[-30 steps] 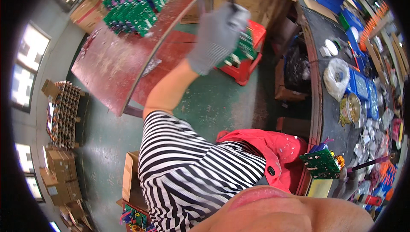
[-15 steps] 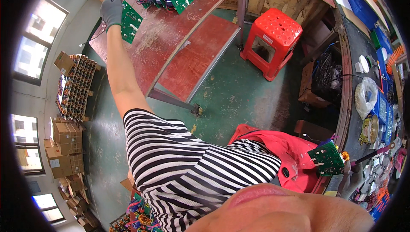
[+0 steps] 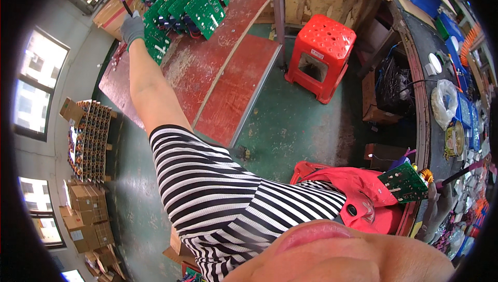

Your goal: Assembling components onto printed circuit boards using an electric screwdriver.

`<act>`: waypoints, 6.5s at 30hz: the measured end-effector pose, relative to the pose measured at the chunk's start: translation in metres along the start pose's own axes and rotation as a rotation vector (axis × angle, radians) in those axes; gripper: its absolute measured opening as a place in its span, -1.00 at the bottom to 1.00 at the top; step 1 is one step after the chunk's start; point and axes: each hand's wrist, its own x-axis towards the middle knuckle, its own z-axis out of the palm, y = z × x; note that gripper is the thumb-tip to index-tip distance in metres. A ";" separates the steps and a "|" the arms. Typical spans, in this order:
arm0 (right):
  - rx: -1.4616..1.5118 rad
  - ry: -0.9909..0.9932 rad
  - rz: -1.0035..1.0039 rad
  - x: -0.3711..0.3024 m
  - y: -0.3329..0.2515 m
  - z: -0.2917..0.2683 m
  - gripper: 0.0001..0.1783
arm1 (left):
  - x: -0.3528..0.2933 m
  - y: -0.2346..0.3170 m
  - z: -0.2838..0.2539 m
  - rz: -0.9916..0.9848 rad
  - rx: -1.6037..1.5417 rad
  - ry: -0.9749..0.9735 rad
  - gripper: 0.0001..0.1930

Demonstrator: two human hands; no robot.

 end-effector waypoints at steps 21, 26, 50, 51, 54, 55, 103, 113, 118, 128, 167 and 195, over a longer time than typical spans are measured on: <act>0.242 0.031 -0.124 0.004 0.011 0.043 -0.78 | -0.396 0.354 -0.259 1.317 -1.287 -0.940 -0.44; 0.106 0.157 -0.399 -0.001 0.014 0.072 -0.88 | -0.575 0.402 -0.270 1.035 -1.745 -1.313 -0.63; -0.071 0.224 -0.234 0.014 0.090 0.082 -0.70 | -0.084 0.053 -0.097 0.144 -0.265 -0.139 -0.50; -0.085 0.221 -0.237 0.017 0.096 0.082 -0.70 | -0.073 0.041 -0.078 0.110 -0.245 -0.108 -0.49; -0.161 0.223 -0.186 0.018 0.087 0.079 -0.73 | -0.061 0.031 -0.045 0.053 -0.198 -0.051 -0.48; -0.161 0.216 -0.189 0.020 0.088 0.081 -0.73 | -0.049 0.019 -0.044 0.025 -0.205 -0.065 -0.48; -1.187 1.028 1.111 -0.349 0.109 -0.283 -0.57 | -0.816 0.602 -0.343 2.345 -1.635 -0.616 -0.28; -1.033 1.217 2.439 -0.578 -0.050 -0.166 -0.51 | -0.904 0.608 -0.334 2.548 -1.405 -0.752 -0.26; -0.986 1.186 2.522 -0.667 -0.067 -0.127 -0.51 | -0.902 0.605 -0.335 2.522 -1.392 -0.811 -0.25; -0.768 1.411 2.286 -0.737 0.076 -0.200 -0.51 | -0.886 0.606 -0.326 2.439 -1.385 -0.874 -0.39; -0.997 0.834 2.095 -0.906 0.065 -0.170 -0.66 | -0.908 0.486 -0.467 2.452 -2.089 -1.002 -0.61; -1.412 0.238 0.623 -0.432 0.040 -0.216 -0.56 | -0.755 0.563 -0.376 2.018 -1.374 -1.348 -0.54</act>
